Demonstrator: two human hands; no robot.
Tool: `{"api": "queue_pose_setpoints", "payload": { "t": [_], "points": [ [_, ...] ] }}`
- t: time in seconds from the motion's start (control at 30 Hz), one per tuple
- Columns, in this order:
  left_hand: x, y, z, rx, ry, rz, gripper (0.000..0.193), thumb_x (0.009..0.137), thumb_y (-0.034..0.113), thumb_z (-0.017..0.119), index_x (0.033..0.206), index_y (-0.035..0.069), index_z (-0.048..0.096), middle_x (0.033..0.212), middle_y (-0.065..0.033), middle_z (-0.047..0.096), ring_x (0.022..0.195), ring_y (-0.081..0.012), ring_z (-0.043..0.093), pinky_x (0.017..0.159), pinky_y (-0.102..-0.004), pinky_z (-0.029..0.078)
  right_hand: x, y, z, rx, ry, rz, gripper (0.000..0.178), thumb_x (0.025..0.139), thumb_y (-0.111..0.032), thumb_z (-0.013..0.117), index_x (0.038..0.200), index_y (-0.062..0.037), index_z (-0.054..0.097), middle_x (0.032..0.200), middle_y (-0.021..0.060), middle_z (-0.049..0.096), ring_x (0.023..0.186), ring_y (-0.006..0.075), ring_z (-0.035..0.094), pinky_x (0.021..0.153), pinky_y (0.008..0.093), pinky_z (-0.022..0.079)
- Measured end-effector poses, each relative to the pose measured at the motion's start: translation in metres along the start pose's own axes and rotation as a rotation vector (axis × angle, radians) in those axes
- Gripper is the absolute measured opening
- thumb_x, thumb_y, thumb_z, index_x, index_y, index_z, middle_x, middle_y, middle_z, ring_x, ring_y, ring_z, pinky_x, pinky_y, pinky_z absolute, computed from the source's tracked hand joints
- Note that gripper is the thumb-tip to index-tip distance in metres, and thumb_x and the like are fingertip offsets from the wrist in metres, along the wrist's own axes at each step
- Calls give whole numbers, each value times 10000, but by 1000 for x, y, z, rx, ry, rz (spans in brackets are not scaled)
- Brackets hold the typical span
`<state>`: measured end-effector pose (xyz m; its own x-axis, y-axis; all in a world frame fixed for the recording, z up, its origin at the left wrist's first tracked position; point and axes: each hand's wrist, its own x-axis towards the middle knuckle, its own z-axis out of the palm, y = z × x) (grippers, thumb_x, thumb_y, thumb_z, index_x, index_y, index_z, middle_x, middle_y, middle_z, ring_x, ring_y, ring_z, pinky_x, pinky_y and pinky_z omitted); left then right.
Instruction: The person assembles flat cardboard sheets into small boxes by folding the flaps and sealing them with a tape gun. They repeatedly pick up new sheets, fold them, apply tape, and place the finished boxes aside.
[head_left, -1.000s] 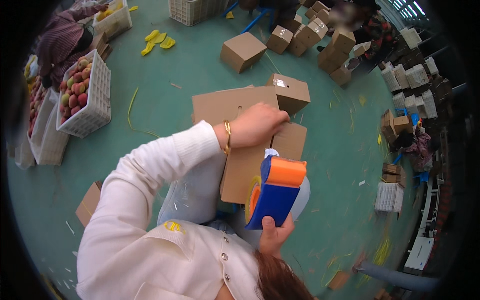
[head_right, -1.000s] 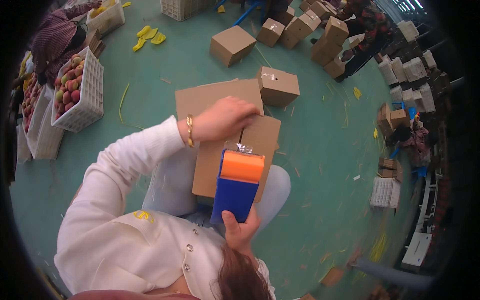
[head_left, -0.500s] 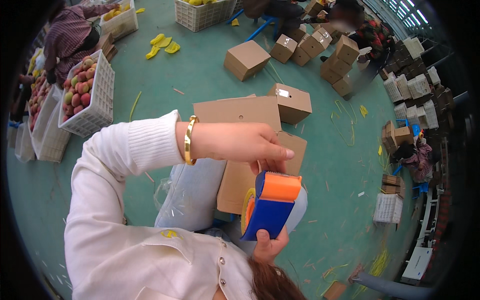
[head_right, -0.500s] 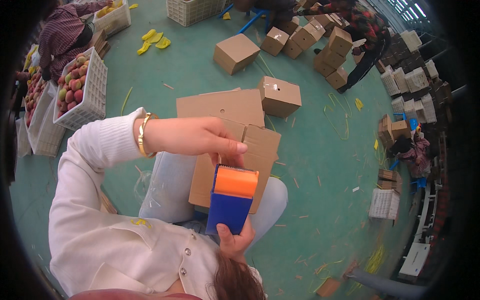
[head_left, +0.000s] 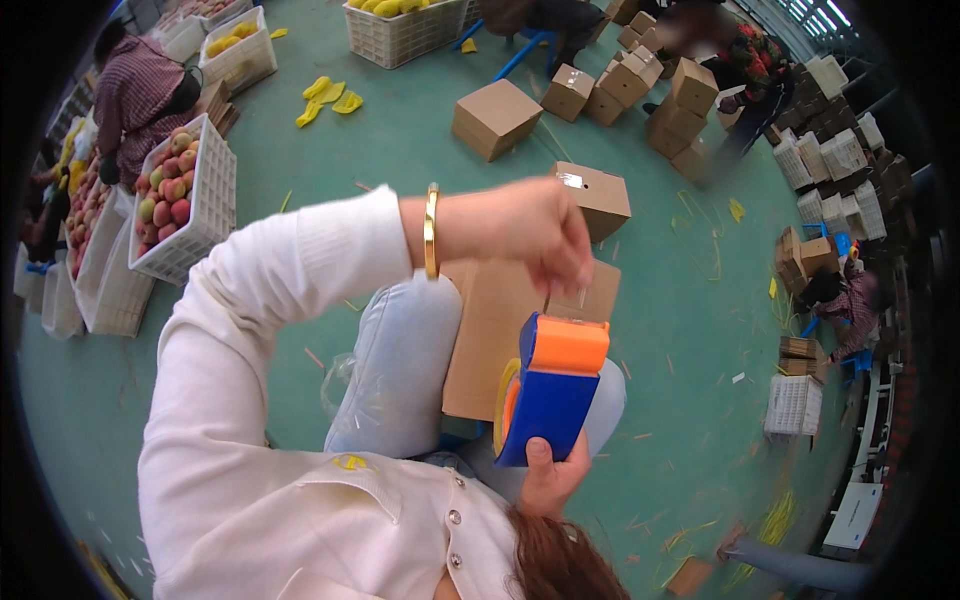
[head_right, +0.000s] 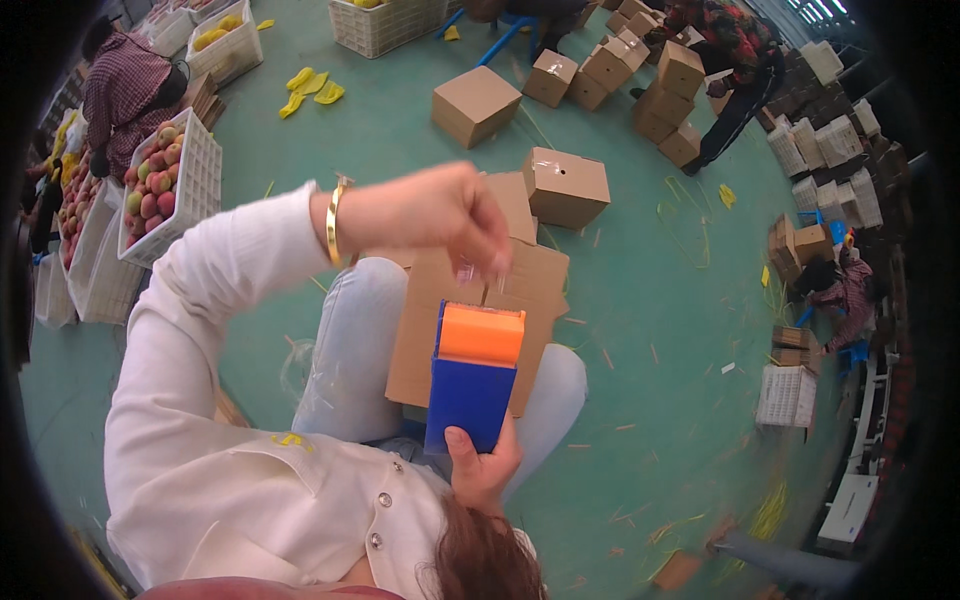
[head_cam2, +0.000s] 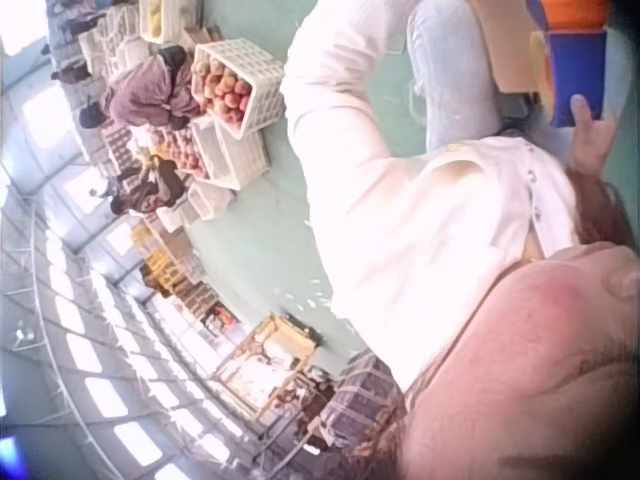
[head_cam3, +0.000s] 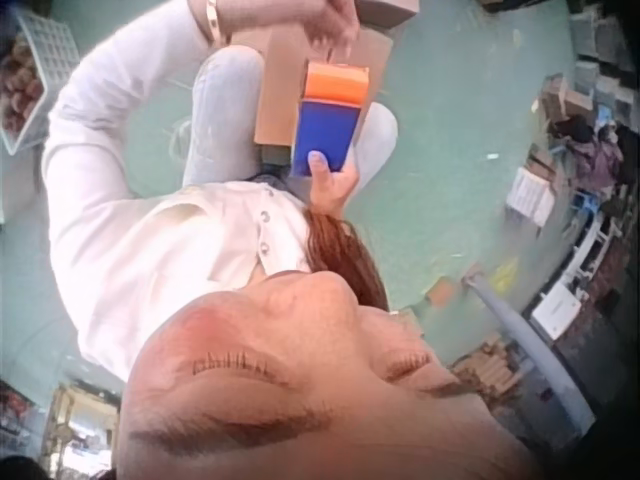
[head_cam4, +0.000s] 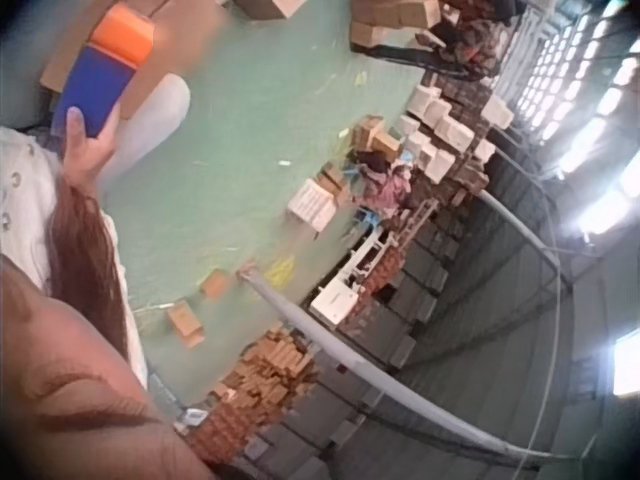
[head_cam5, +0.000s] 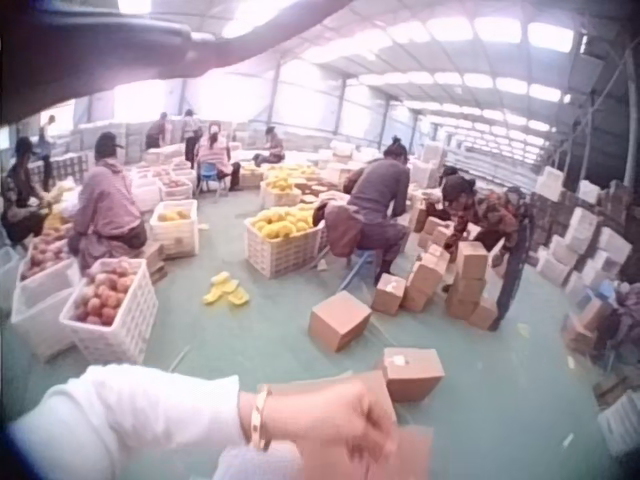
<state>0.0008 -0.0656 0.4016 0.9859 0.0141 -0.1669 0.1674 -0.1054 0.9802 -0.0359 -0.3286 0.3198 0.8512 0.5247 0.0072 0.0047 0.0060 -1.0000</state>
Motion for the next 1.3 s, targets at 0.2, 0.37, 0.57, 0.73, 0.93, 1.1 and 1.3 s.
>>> {"api": "queue_pose_setpoints", "payload": {
  "t": [0.2,0.37,0.57,0.73,0.93,1.1,1.3],
  "points": [
    [53,1,-47,-37,73,-52,169,802,105,678,875,-46,663,721,-75,645,622,-107,616,585,-213,526,-4,-13,-1,-46,12,82,457,811,-340,686,1051,32,573,868,39,618,788,119,547,729,266,458],
    [88,-51,-66,-122,57,-117,183,815,139,682,872,-35,664,721,-51,641,622,-88,612,584,-192,527,17,-28,3,-111,-67,108,376,855,-274,636,1065,30,564,897,51,613,804,120,537,750,260,447],
    [111,-121,-65,-135,-38,-222,171,805,180,685,832,13,663,720,-19,633,609,-77,588,565,-204,494,42,-38,5,-97,-130,184,329,866,-221,618,1058,38,555,893,62,615,796,117,533,743,265,450],
    [102,-148,-25,211,-178,-44,225,839,232,639,868,9,651,741,-29,635,696,-107,584,639,-266,488,41,-37,1,-181,-129,203,328,861,-223,624,1045,40,558,860,64,624,771,115,539,723,270,459],
    [116,-131,-30,1086,-221,-50,276,871,245,583,1026,16,595,990,-157,628,929,-284,595,816,-389,468,40,-39,7,-199,-124,201,331,859,-229,626,1045,36,559,849,74,630,766,123,551,714,281,467],
    [157,-56,-8,430,-295,584,414,943,373,444,1170,39,537,1086,-149,611,1060,-309,549,950,-373,404,39,-37,10,-193,-91,178,335,859,-234,626,1048,33,557,855,81,628,770,126,553,715,281,467],
    [128,-59,25,477,-680,137,651,937,556,276,991,37,666,1153,-145,583,1066,-282,548,940,-382,409,31,-42,9,-183,-86,222,325,853,-231,628,1031,27,545,840,78,614,755,123,545,702,281,464]
  ]
}}
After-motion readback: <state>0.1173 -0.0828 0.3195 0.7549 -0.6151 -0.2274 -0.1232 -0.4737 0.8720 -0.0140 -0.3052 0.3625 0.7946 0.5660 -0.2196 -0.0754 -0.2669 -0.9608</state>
